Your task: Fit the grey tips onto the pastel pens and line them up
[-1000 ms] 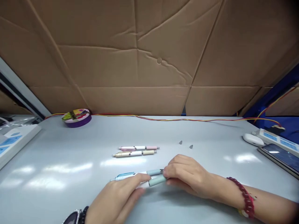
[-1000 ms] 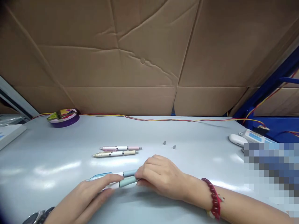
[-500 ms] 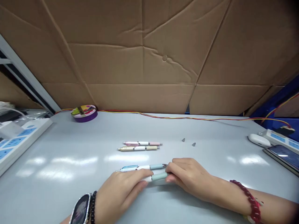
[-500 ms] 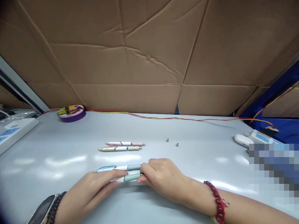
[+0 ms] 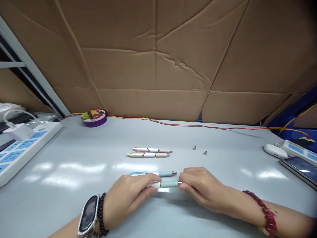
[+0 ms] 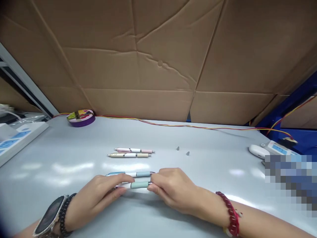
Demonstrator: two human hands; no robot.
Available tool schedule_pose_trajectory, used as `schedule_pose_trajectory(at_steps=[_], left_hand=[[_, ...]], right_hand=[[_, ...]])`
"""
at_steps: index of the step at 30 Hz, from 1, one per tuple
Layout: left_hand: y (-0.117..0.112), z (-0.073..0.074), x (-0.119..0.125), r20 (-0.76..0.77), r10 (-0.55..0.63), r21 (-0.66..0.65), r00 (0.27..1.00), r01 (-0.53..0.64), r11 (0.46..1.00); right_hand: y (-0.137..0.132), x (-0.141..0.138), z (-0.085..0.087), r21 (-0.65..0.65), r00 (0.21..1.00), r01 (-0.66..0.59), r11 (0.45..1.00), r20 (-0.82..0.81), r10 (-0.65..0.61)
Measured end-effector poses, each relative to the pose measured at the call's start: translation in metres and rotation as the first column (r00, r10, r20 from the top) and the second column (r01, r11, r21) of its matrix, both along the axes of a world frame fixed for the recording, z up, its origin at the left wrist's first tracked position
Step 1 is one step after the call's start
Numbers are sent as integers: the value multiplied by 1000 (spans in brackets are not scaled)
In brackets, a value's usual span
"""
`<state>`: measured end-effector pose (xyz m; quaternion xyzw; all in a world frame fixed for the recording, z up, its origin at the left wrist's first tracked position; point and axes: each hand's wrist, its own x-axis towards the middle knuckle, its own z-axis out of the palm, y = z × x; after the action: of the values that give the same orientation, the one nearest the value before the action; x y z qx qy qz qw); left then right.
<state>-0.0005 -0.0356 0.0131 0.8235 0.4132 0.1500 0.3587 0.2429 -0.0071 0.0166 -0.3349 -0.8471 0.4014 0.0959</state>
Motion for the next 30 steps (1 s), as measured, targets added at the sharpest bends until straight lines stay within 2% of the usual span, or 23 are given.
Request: schedule_pose_trajectory(at_steps=[2,3,4,5,7,9,11,13,14,15,16,18,19,20,21,22,23,24,25,26,27,28,30], left_hand=[[-2,-3,0,-28,8,242,1000,-1,970],[-3,-4,0,-48,14,351,999,4,936],[-3,-4,0,-58,21,421,998,6,907],[-3,-4,1,-57,21,431,998,5,903],[-1,-1,2,-28,17,266,999,-9,964],[1,3,3,-9,16,-12,1000,-16,1000],[2,7,4,-19,2,-206,1000,-6,979],[-1,8,3,-21,9,-213,1000,-13,977],[-3,7,2,-22,22,-141,1000,-25,990],[-5,5,1,-23,40,-9,999,-40,999],[-7,4,0,-31,61,162,998,-55,985],[-10,0,-3,-64,86,491,994,-44,870],[-10,-1,-4,-79,85,585,993,-23,810],[-9,-2,-5,-89,77,620,993,-5,784],[-8,-2,-5,-87,60,590,994,3,807],[-6,-1,-5,-72,37,496,997,4,868],[-5,0,-5,-42,9,355,999,7,935],[-3,3,-5,-6,-15,182,1000,15,983],[-1,5,-5,29,-28,5,999,28,1000],[0,8,-5,60,-34,-148,998,43,988],[0,12,-5,83,-36,-263,996,57,963],[1,14,-5,98,-33,-346,995,65,936],[1,17,-5,116,-37,-440,993,85,894]], right_hand=[[-3,-3,9,-397,999,54,916,17,-52],[-4,-4,13,-505,998,58,861,32,-48],[-3,-3,16,-523,999,49,851,40,-33],[-2,-2,16,-444,999,31,895,37,-16],[3,1,10,-45,1000,-15,999,22,16],[6,5,0,362,997,-81,929,13,82],[7,7,-7,478,989,-134,868,12,146],[4,4,-7,295,990,-125,947,-22,138],[2,2,-4,106,995,-84,991,-42,89],[-1,-1,0,-135,998,-27,990,-54,20],[-3,-4,4,-387,998,30,921,-46,-52],[-7,-8,10,-749,991,54,660,-40,-127],[-8,-9,12,-828,991,38,560,-40,-126],[-8,-9,12,-844,993,26,536,-40,-110],[-7,-9,11,-796,996,27,605,-28,-81],[-7,-8,10,-665,999,32,746,-8,-50],[-6,-7,8,-436,1000,16,900,9,-14],[-4,-5,6,-133,999,-22,991,21,25],[-3,-3,4,178,998,-68,982,31,63],[-2,-2,4,435,994,-108,894,34,103],[0,0,5,603,990,-129,787,31,139],[1,1,7,703,986,-136,698,24,167],[2,3,11,788,977,-139,600,8,215]])
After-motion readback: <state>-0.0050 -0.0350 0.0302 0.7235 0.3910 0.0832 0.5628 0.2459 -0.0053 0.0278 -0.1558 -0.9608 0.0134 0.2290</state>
